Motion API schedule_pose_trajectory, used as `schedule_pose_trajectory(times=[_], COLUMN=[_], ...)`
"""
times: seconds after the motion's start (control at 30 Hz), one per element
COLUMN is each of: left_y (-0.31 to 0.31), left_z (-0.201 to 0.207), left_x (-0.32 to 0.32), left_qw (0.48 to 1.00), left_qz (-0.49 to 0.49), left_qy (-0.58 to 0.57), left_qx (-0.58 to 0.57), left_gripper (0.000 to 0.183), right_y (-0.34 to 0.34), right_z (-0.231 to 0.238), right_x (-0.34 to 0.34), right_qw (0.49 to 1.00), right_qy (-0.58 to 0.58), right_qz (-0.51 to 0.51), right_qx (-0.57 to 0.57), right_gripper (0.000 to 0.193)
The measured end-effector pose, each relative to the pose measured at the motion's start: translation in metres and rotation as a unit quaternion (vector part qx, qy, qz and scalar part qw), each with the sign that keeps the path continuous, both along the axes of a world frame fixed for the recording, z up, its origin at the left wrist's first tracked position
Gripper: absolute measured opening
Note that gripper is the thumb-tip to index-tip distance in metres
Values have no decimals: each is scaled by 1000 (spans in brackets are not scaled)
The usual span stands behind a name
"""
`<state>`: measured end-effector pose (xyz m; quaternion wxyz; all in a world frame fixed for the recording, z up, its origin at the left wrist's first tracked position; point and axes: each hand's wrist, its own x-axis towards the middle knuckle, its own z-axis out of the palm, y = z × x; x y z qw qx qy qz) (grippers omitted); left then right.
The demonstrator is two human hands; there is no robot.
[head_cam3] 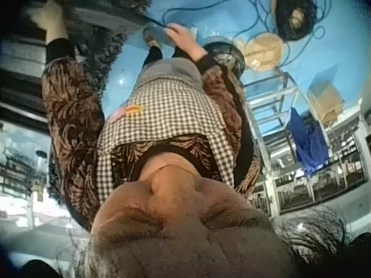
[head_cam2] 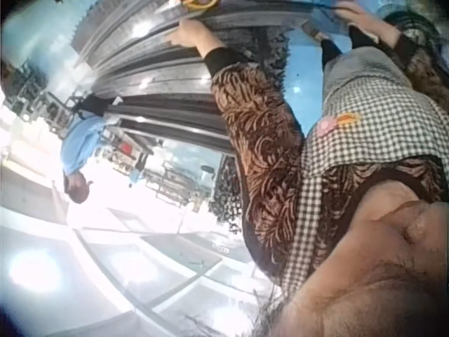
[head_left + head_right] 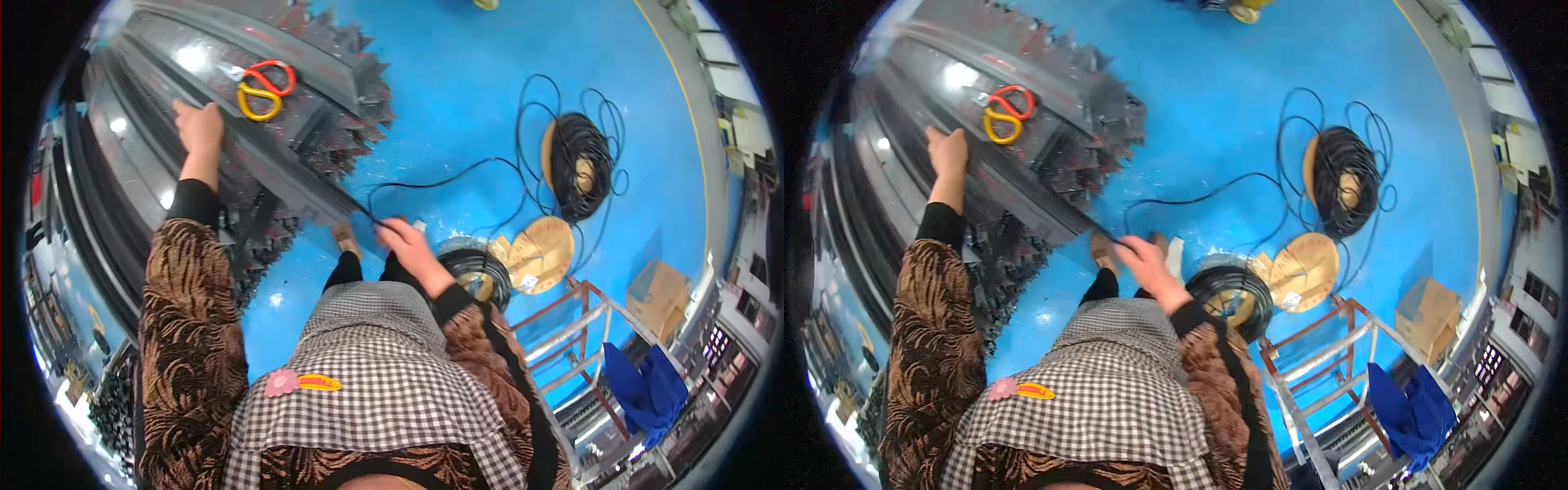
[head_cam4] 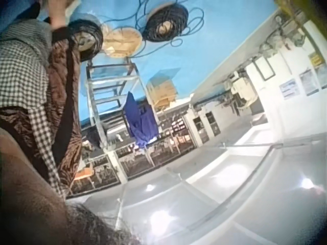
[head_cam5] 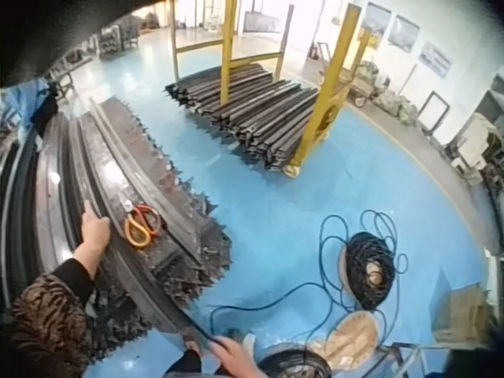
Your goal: The person is attaching rubber seals to long metal profiles and cutting them to size with scissors.
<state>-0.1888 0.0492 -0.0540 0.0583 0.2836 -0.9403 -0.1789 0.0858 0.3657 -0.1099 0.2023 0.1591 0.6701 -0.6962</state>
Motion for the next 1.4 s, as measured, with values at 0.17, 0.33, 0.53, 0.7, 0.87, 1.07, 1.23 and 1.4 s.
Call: schedule_pose_trajectory(times=[0.17, 0.33, 0.53, 0.7, 0.87, 1.07, 1.23, 1.4], left_y=[7, 15, 10, 16, 6, 11, 4, 8], left_z=[3, 1, 6, 4, -7, -4, -2, -1], left_x=[7, 7, 9, 5, 14, 17, 16, 13], left_qw=[1000, 1000, 999, 1000, 999, 999, 999, 999], left_qz=[12, 11, 21, 28, 20, 1, -8, -2], left_qy=[10, 4, 16, 7, 9, 7, -1, -6], left_qx=[-6, -17, -18, 1, -43, -52, -46, -36], left_gripper=[61, 65, 66, 69, 68, 67, 61, 57], right_y=[15, 11, 23, 13, 27, 5, 27, 4], right_z=[0, -4, 17, 4, 0, 1, -9, 2], right_x=[5, -8, -13, -18, 2, -1, 10, -3], right_qw=[1000, 999, 988, 972, 960, 980, 975, 991], right_qy=[-22, 12, 53, 158, 182, 139, 143, 82], right_qz=[9, 46, 106, 82, 130, 67, 120, 58], right_qx=[-5, 24, 96, 153, 168, 125, 119, 85], right_gripper=[19, 20, 20, 17, 17, 16, 14, 13])
